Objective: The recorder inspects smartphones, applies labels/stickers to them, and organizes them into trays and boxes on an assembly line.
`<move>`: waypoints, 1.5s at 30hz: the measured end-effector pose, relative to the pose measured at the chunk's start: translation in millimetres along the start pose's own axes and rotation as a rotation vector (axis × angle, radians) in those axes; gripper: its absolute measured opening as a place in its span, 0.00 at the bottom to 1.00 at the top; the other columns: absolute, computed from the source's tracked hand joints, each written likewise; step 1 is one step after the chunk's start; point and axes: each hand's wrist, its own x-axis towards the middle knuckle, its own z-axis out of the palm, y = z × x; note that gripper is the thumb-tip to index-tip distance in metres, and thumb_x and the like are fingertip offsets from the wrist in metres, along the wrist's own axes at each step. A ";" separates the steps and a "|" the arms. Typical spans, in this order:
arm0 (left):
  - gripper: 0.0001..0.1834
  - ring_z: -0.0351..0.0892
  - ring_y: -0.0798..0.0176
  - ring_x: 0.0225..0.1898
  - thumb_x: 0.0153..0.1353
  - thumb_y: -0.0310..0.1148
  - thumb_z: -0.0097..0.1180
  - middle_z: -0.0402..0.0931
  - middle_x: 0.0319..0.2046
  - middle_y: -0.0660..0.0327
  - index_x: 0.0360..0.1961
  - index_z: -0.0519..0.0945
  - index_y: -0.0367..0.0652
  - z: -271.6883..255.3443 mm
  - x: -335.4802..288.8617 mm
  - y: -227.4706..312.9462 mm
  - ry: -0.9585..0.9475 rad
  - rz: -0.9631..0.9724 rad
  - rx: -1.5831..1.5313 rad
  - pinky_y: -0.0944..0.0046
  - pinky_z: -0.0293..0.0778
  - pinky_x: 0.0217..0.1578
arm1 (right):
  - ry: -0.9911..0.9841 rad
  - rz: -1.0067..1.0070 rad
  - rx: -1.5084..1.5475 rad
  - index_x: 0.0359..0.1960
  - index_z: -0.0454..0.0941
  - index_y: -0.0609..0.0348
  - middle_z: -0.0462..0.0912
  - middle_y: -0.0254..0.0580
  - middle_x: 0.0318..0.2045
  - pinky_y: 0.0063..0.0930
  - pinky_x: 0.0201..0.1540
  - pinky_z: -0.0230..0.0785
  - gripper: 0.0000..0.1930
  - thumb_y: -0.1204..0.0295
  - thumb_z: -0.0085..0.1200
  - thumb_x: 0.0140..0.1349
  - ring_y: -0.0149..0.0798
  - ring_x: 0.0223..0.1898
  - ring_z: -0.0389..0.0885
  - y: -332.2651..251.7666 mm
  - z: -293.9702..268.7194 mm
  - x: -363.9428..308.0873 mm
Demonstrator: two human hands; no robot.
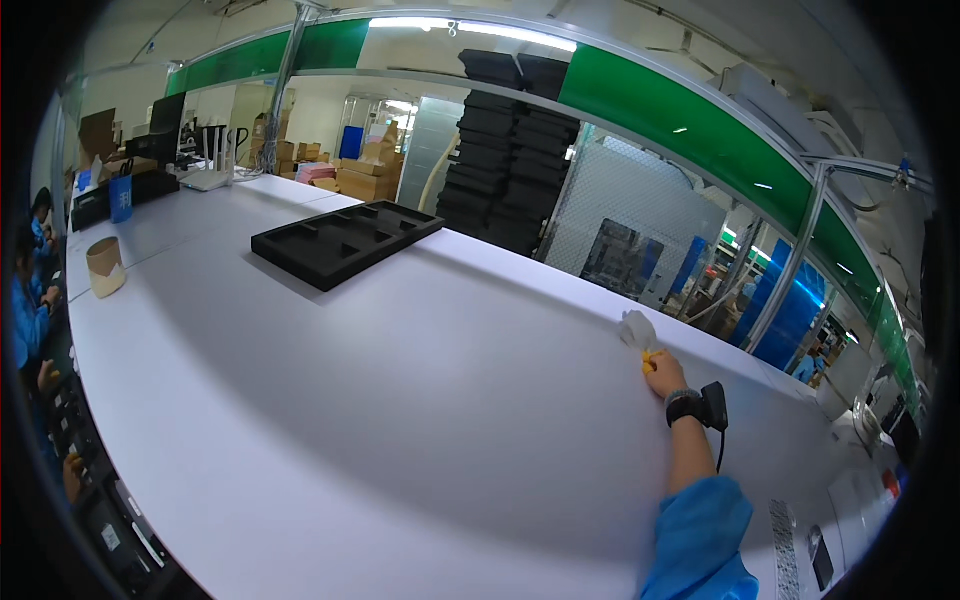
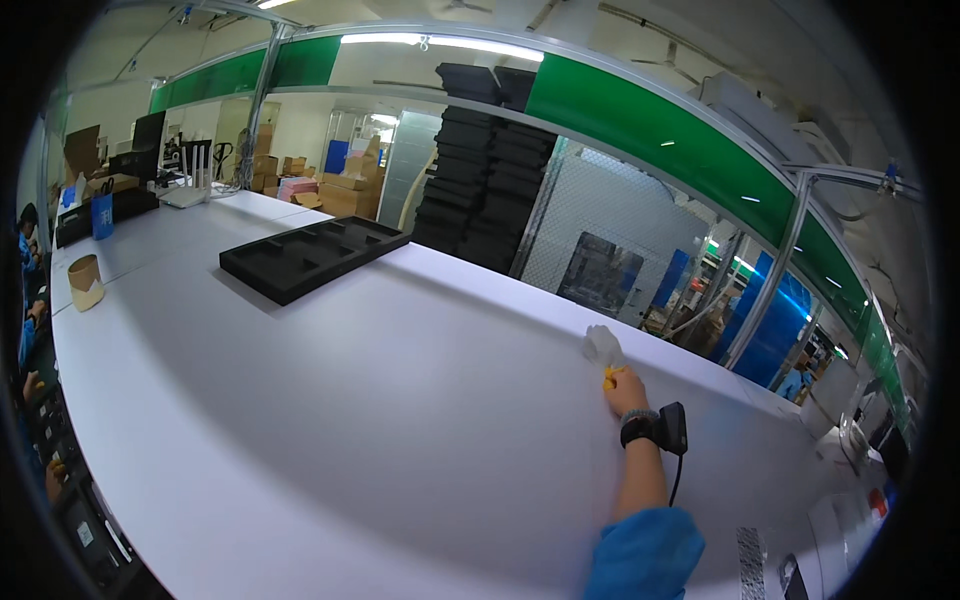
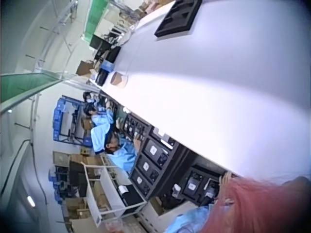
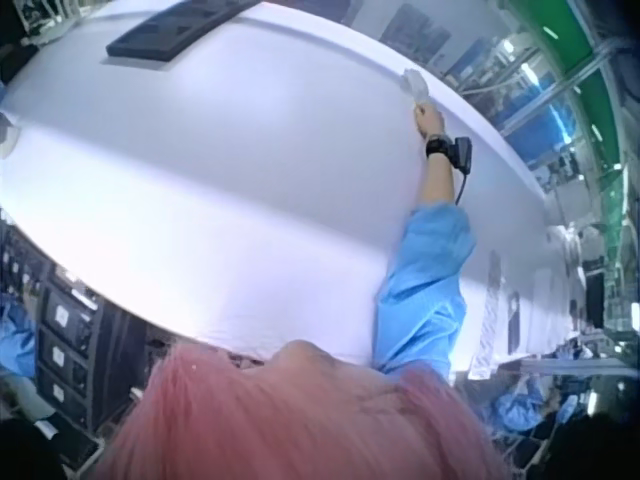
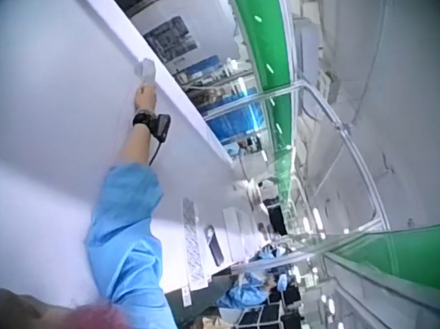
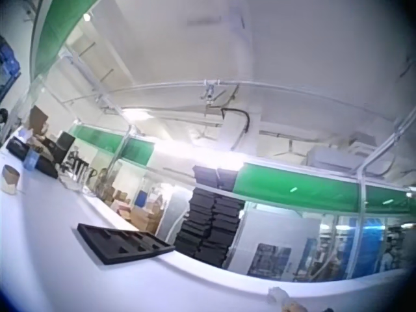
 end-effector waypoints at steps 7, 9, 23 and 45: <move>0.36 0.60 0.44 0.60 0.57 0.37 0.57 0.62 0.58 0.43 0.63 0.58 0.33 -6.5 -8.0 -12.6 0.020 0.123 0.021 0.56 0.55 0.61 | -0.051 -0.300 -0.108 0.27 0.82 0.59 0.80 0.49 0.28 0.40 0.39 0.72 0.10 0.66 0.57 0.50 0.52 0.32 0.79 -42.5 -59.6 -83.4; 0.37 0.59 0.44 0.60 0.57 0.38 0.57 0.61 0.59 0.43 0.63 0.57 0.33 -2.3 -12.7 -32.6 0.010 0.159 -0.034 0.56 0.54 0.62 | -0.063 -0.456 -0.054 0.26 0.82 0.59 0.80 0.48 0.27 0.39 0.37 0.71 0.08 0.68 0.55 0.51 0.51 0.31 0.79 -64.6 -84.2 -133.4; 0.35 0.54 0.51 0.65 0.61 0.31 0.55 0.55 0.63 0.47 0.65 0.54 0.34 -45.1 -108.6 -62.9 -0.066 0.153 -0.527 0.58 0.52 0.64 | -0.146 0.196 1.494 0.44 0.74 0.70 0.79 0.42 0.40 0.25 0.48 0.70 0.12 0.79 0.53 0.58 0.31 0.41 0.77 -138.7 -287.4 -534.2; 0.27 0.68 0.63 0.55 0.65 0.29 0.48 0.62 0.62 0.56 0.64 0.59 0.37 -112.8 -143.2 -67.0 -0.278 0.183 -0.865 0.68 0.65 0.53 | -0.191 -0.196 0.383 0.39 0.73 0.59 0.72 0.47 0.36 0.40 0.47 0.65 0.12 0.72 0.56 0.52 0.50 0.40 0.73 -224.6 -62.9 -838.9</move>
